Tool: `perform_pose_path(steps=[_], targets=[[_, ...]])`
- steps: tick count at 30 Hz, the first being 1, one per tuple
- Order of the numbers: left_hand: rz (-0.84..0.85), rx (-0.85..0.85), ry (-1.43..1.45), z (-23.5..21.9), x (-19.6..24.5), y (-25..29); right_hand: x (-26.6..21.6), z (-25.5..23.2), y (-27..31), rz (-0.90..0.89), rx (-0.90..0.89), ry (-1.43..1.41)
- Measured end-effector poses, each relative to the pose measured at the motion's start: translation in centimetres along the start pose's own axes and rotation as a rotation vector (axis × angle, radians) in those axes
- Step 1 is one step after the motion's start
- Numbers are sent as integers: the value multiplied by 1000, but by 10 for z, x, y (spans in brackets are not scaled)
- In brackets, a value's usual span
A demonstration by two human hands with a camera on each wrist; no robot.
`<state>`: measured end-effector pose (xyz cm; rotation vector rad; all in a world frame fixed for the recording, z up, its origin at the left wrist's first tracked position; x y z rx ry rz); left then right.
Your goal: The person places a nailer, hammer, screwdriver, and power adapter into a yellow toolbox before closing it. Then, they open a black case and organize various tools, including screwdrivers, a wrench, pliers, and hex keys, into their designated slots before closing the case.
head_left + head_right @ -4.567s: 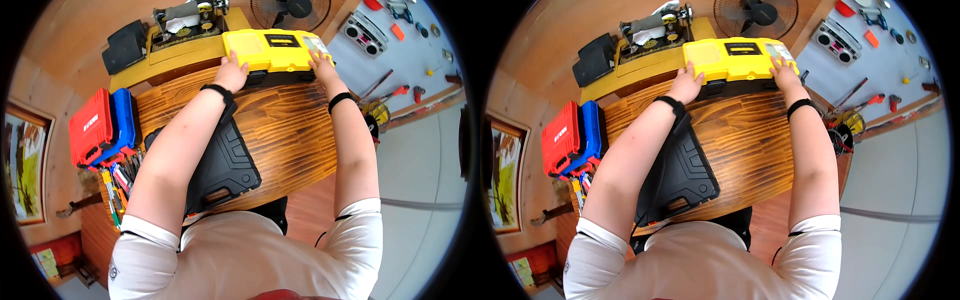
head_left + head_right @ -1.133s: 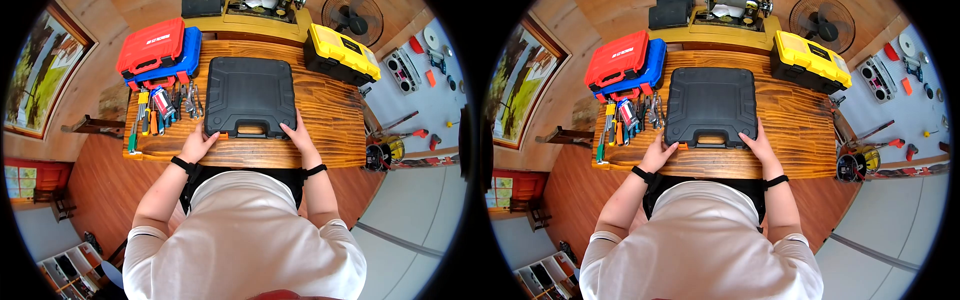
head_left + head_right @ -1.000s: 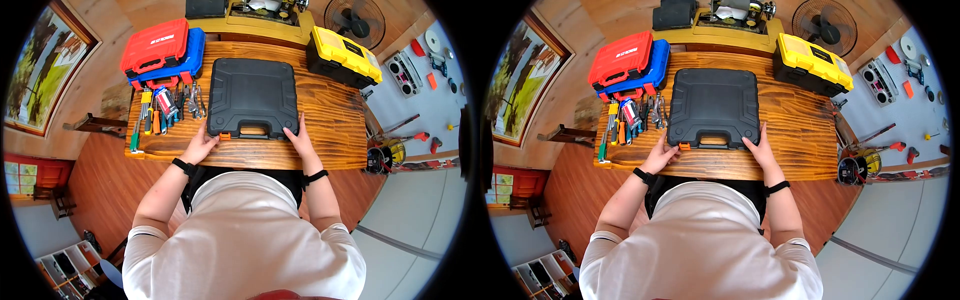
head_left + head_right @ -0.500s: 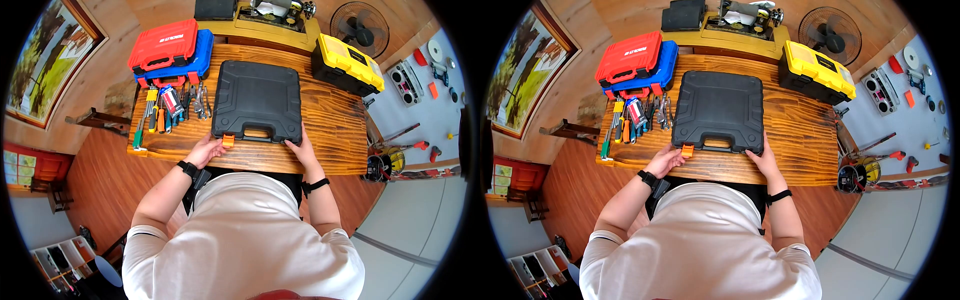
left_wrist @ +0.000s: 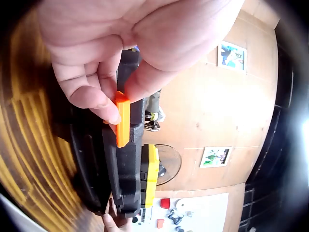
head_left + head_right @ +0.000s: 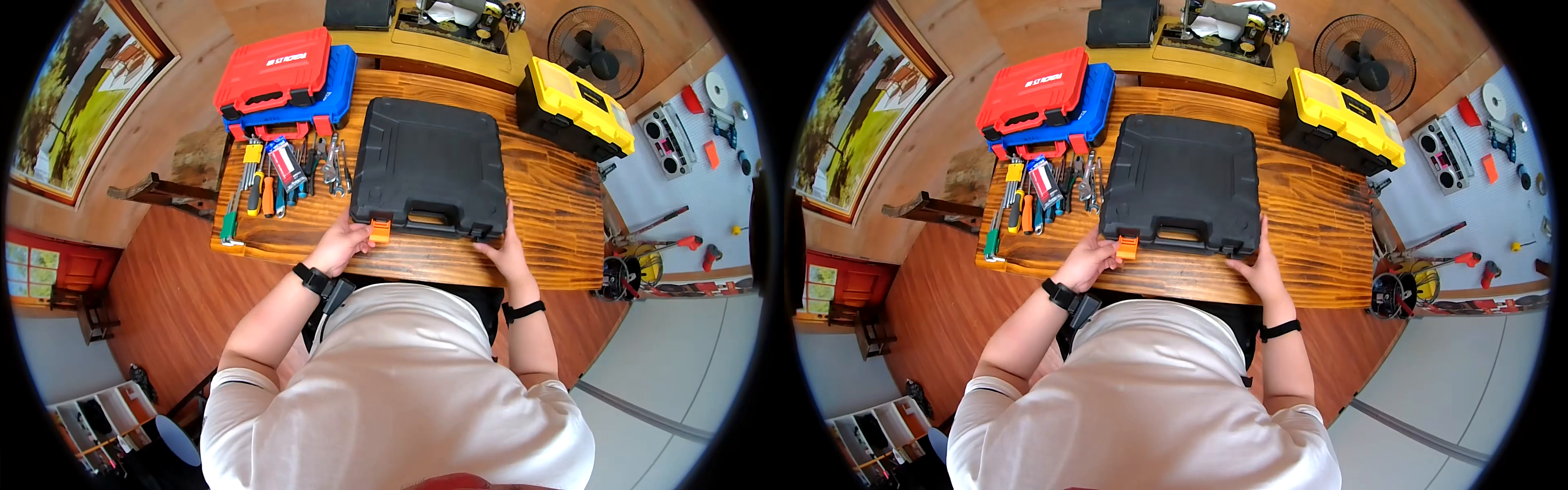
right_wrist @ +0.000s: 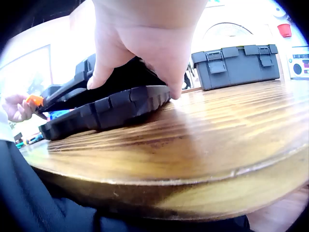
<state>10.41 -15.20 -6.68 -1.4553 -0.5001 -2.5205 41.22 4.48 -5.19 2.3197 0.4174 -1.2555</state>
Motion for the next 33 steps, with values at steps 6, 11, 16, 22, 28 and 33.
perform_pose_path(steps=[6, 11, 16, 22, 28, 33], targets=[[91, -45, 64, 29, 68, -1, -75, -41, -14, -295, 275, 235], [317, -158, 102, 37, 116, -21, -136, -71, -51, -582, 320, 118], [684, -471, -1349, 21, 66, -36, -180, -102, -102, -561, 382, -5], [580, -648, -1557, -4, -2, -23, -219, -123, -154, -562, 409, -25], [480, -713, -1480, -8, -3, -25, -238, -138, -193, -374, 400, -16], [461, -724, -1411, -8, -4, -26, -239, -137, -190, -320, 444, 4]])
Point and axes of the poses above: each hand's wrist, its own y-axis away from the middle knuckle, its own z-axis out of the palm, x = y × z, the point moved 6 cm from there along -y, towards the middle knuckle, and after that the axes turned 15 degrees about z, right-handed, at the moved point
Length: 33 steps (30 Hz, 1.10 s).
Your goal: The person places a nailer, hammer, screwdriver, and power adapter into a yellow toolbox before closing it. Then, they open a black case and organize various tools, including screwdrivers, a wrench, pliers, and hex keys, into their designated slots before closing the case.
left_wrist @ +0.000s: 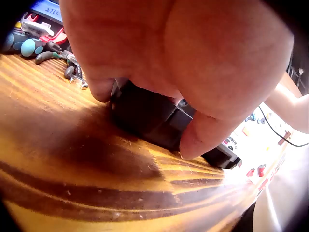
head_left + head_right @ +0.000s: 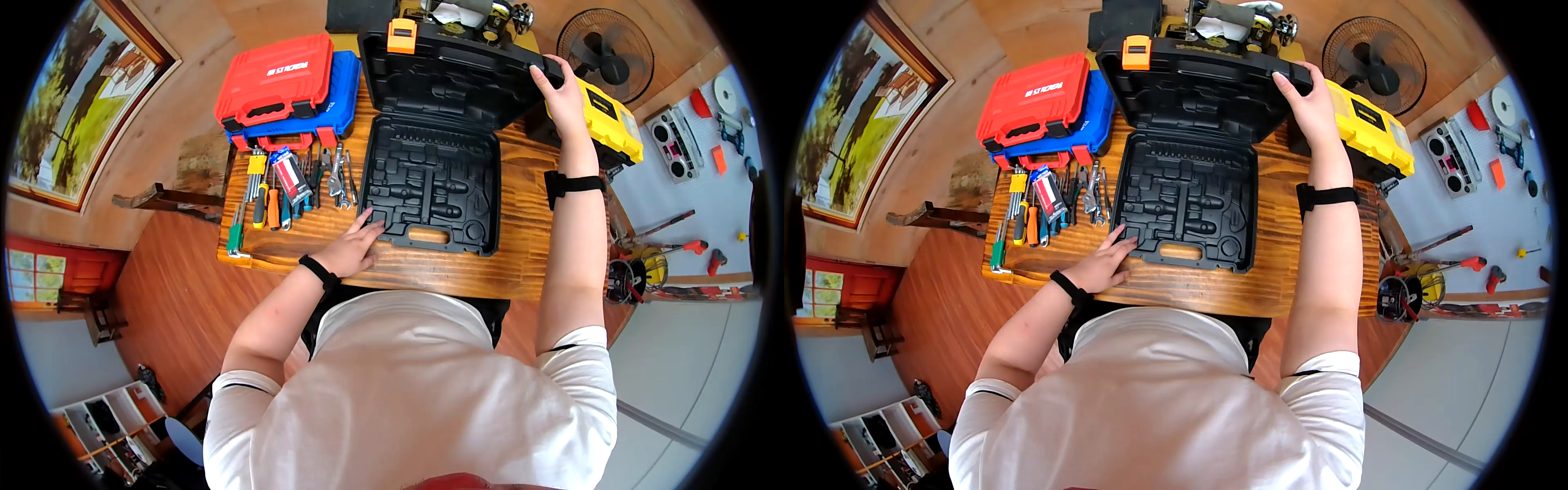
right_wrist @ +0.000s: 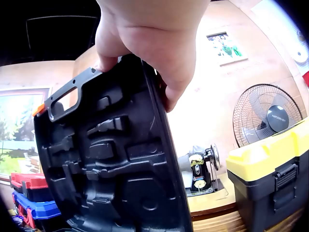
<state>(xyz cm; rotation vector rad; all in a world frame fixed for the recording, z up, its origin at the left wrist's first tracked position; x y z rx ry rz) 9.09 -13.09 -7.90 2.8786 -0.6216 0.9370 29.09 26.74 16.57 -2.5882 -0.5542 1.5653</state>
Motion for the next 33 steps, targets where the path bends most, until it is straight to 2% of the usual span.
perform_pose_path(steps=[2, 7, 12, 14, 16, 20, 22, 24, 25, 29, 30, 33], targets=[[12, -3, 24, 1, 0, 0, 0, 0, 5, -70, -22, -17], [-32, 25, 26, 7, 1, 1, 2, -2, 21, -108, -23, -4], [3, 29, 42, 7, 1, 7, -4, -15, 43, -194, 73, 135], [26, 6, 27, 5, -4, 8, -3, -32, 45, -171, 110, 141], [46, -19, 17, 7, -6, 2, 6, -61, 41, -42, 204, 227], [59, 29, 35, 2, -3, -18, 60, -117, 12, 127, 293, 130], [57, 32, -23, 3, -2, -29, 84, -124, 8, 215, 193, -67], [67, 21, -31, 6, -2, -33, 97, -127, 16, 170, 179, 59], [48, 41, -13, 7, -4, -35, 107, -124, 18, 261, 224, 157], [43, 86, -36, 10, -4, -40, 154, -106, 45, 277, 8, -156], [46, 103, -48, 10, -5, -40, 183, -100, 44, 280, -31, -194], [57, 108, -47, 12, -5, -41, 208, -76, 90, 366, -64, -185]])
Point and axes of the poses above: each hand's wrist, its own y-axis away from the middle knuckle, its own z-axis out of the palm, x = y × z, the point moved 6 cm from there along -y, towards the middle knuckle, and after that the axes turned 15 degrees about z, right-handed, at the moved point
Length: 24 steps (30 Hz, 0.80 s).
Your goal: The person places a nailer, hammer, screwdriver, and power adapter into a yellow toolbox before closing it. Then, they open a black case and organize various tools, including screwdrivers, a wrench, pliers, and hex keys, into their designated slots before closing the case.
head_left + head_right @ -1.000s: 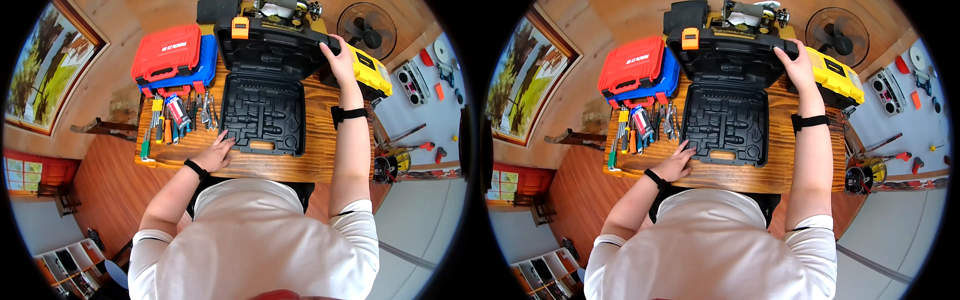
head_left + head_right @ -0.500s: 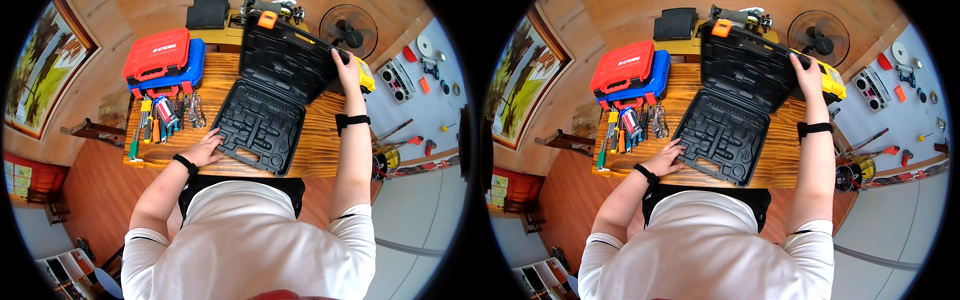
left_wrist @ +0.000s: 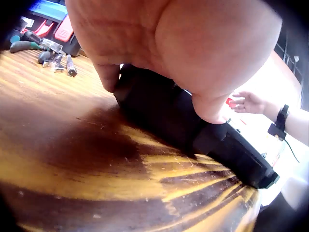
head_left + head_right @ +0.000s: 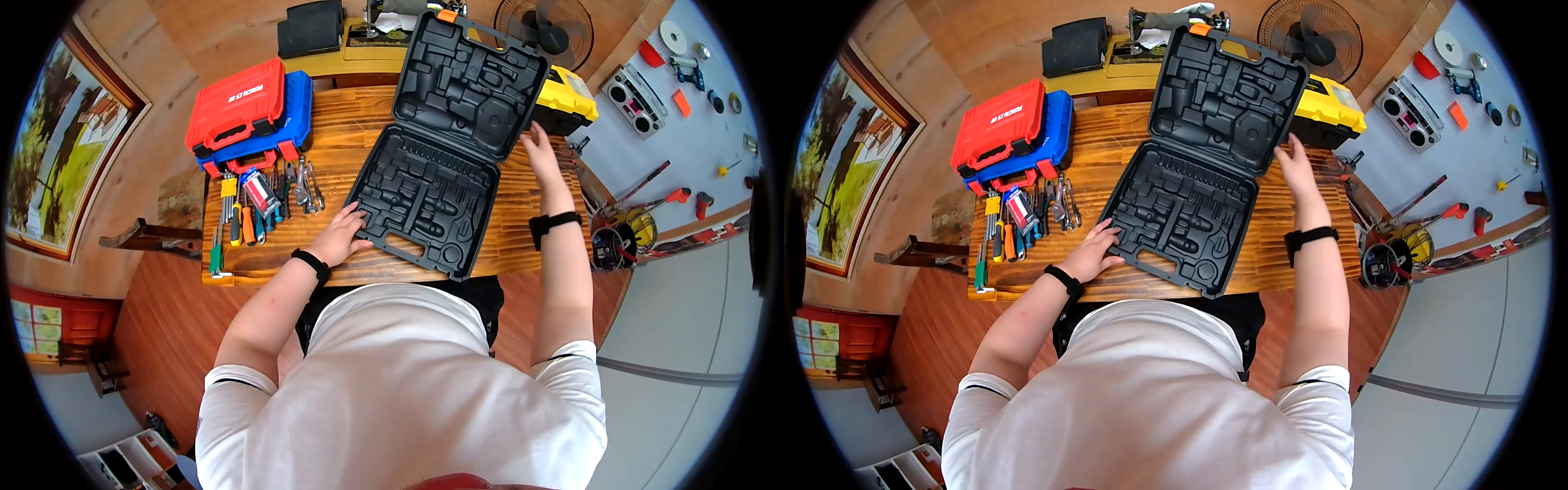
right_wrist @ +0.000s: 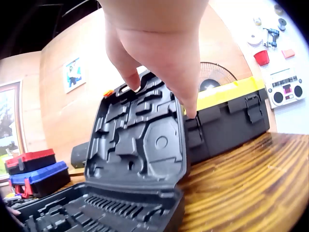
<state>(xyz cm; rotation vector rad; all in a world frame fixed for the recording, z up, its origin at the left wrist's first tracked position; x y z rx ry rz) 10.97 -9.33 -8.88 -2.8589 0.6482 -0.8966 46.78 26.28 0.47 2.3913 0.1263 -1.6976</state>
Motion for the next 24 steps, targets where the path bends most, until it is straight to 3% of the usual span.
perform_pose_path(steps=[3, 5, 8, 11, 12, 14, 17, 19, 21, 22, 24], targets=[[4, -7, 29, 1, -1, -3, 51, 25, 41, 145, -17, 180], [-4, -2, 24, -3, 3, -4, 77, 42, 67, 415, -177, 348], [7, -11, 71, -7, 2, -5, 78, 66, 99, 326, -195, 730], [4, 44, 162, -31, 14, 6, 76, 75, 115, 394, -206, 786], [-46, 146, 218, -44, 14, 16, 100, 77, 103, 284, -154, 788], [-67, 304, 199, -62, -2, 42, 115, 79, 98, 231, -94, 756], [-213, 444, -23, -104, -29, 88, 120, 84, 98, 233, -67, 764], [-414, 580, -224, -122, -54, 131, 121, 81, 97, 184, -57, 675], [-522, 623, -489, -134, -63, 170, 126, 82, 93, 145, -48, 671], [-654, 610, -559, -133, -71, 189, 129, 81, 92, 185, -59, 678], [-784, 575, -537, -129, -89, 214, 131, 81, 91, 215, -68, 649]])
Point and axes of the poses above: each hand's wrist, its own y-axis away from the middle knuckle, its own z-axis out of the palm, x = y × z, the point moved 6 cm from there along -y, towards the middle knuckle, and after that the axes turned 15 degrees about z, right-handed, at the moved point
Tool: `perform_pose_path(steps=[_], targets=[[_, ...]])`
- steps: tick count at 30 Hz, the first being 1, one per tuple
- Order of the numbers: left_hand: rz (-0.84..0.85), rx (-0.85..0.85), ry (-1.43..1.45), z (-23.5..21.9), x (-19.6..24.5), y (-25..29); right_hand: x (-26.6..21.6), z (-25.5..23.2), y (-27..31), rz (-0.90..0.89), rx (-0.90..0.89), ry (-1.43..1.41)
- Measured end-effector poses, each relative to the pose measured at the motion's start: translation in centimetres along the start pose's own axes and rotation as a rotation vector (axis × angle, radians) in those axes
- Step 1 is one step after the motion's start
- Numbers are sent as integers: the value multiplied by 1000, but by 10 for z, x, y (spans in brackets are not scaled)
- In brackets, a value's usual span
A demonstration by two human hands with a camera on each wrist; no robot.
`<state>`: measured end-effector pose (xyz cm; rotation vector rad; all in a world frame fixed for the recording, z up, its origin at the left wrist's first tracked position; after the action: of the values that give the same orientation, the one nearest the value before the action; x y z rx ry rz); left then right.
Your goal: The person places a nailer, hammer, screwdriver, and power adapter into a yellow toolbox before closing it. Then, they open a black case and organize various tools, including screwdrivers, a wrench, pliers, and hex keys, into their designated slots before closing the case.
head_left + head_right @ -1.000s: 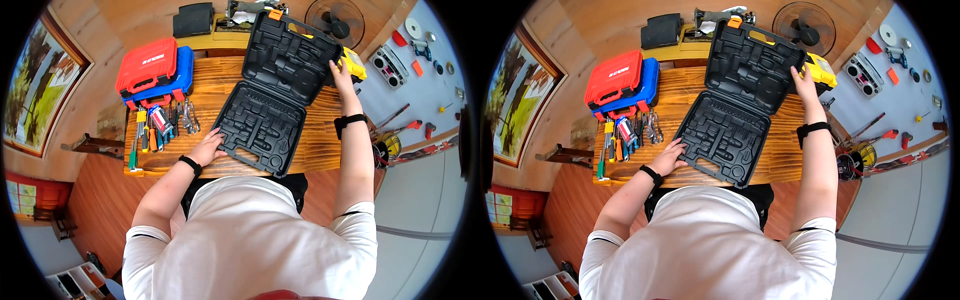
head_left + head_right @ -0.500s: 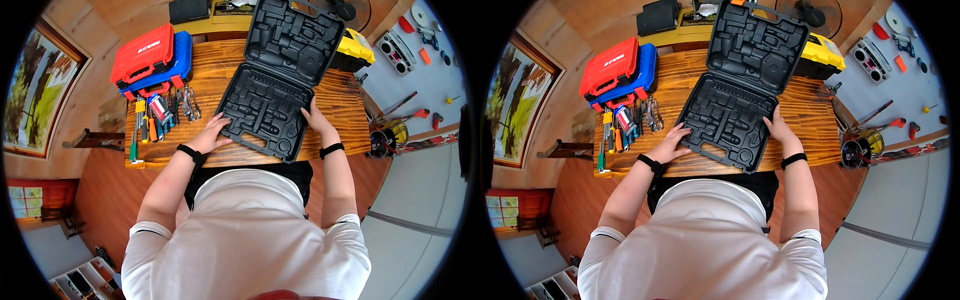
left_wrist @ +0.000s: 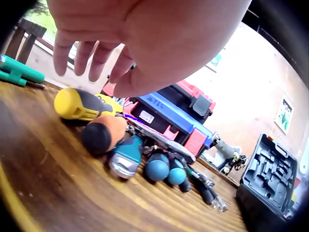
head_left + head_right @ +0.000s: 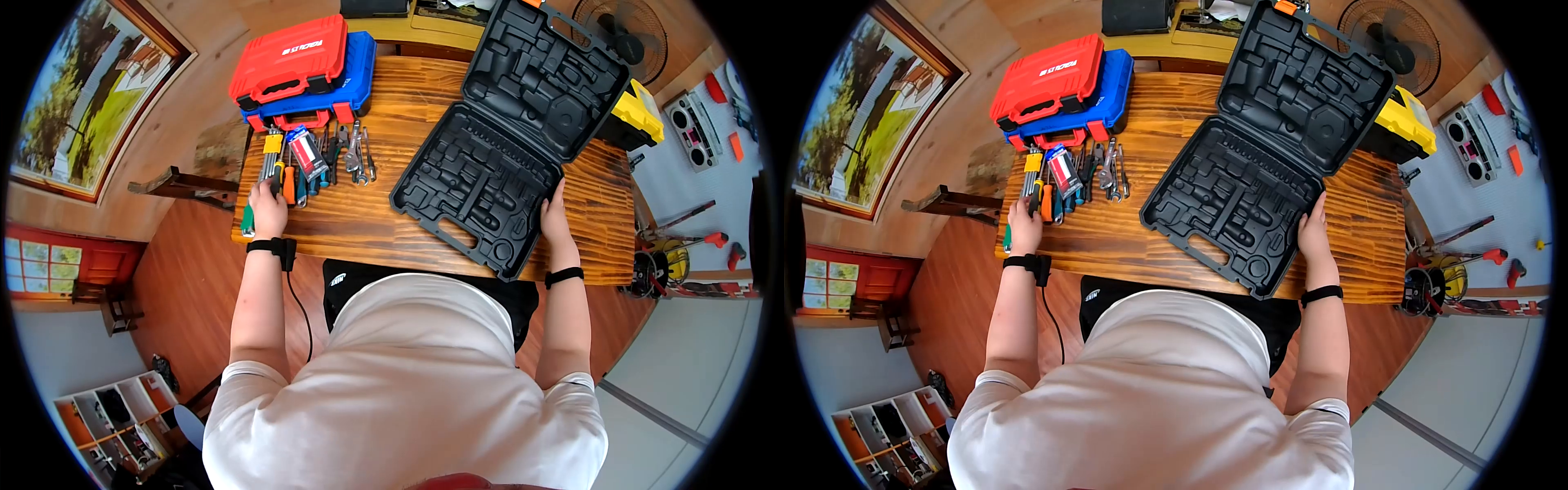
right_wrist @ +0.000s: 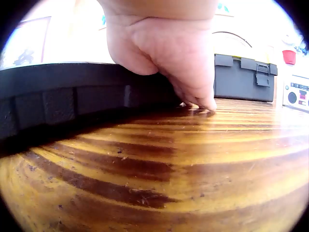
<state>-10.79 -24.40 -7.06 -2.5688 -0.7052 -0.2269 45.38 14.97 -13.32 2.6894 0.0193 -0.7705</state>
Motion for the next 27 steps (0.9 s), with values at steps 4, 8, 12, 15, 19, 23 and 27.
perform_pose_path(steps=[4, 8, 12, 15, 19, 23, 27], targets=[[-123, -58, -21, 19, -35, -4, -2, -3, 6, 15, 74, 123], [-169, -197, 17, 35, -46, -16, -1, -3, 6, 55, 75, 181], [-153, -164, 68, 30, -38, -16, -2, -3, 9, 69, 112, 178], [-94, -144, 124, 20, -37, -13, -6, -5, 15, 44, 109, 116], [-41, -54, 115, -14, -22, -1, -8, -7, 16, 83, 79, 135], [15, 87, 187, -52, 5, 1, -14, -14, 22, 91, 45, 125], [302, 16, 290, -82, 102, -22, -63, -44, 49, -286, 402, -26]])
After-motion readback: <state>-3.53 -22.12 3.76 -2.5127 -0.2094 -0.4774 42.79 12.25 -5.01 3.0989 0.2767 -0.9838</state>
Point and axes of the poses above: each hand's wrist, its own y-axis away from the middle knuckle, its own z-axis out of the palm, x = y × z, the point moved 6 cm from there along -y, towards the middle knuckle, and after that the axes turned 15 degrees about z, right-handed, at the moved point
